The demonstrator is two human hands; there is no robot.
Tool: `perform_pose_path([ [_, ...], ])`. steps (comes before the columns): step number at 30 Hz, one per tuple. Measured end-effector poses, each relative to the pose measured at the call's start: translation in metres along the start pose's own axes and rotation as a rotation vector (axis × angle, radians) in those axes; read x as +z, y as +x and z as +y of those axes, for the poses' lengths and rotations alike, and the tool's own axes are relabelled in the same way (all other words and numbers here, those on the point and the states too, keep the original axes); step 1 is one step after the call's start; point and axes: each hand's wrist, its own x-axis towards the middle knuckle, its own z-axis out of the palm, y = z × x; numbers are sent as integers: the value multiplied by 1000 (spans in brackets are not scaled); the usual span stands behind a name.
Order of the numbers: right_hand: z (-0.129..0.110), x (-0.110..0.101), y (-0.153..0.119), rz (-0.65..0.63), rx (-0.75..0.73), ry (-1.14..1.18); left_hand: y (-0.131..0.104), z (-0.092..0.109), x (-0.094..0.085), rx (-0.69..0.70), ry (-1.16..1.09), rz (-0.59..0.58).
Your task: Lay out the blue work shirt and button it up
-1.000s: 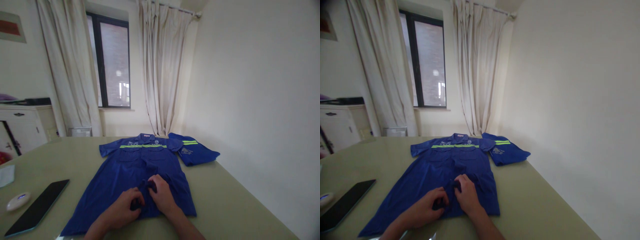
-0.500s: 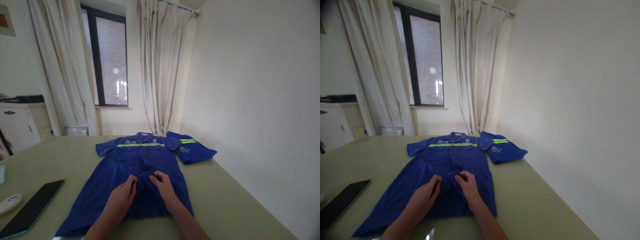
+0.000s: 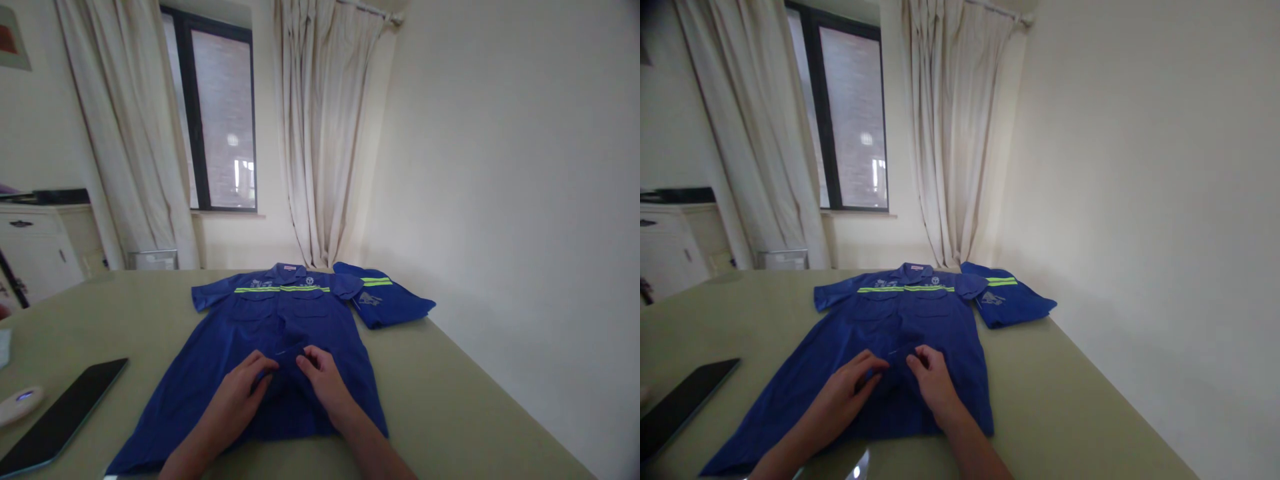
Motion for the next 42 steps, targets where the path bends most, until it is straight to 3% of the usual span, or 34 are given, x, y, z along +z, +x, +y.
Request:
perform_pose_path([
  [6, -4, 3, -2, -54, -17, -8, 2, -3, -6, -77, -135, -24],
  [15, -1, 8, -8, -19, -84, -247, 0, 0, 2, -123, -291, -78],
  [22, -3, 11, -8, -65, -125, -287, 0, -7, 0, -232, -348, -119],
  [36, 0, 10, -8, -126, -111, -305, 4, -6, 5, -134, -319, -32],
  [40, -2, 10, -8, -139, -95, -339, 3, -7, 6, -209, -404, -86],
  [42, -3, 11, -9, -120, -99, -347, 1, -8, 6, -239, -344, -114],
])
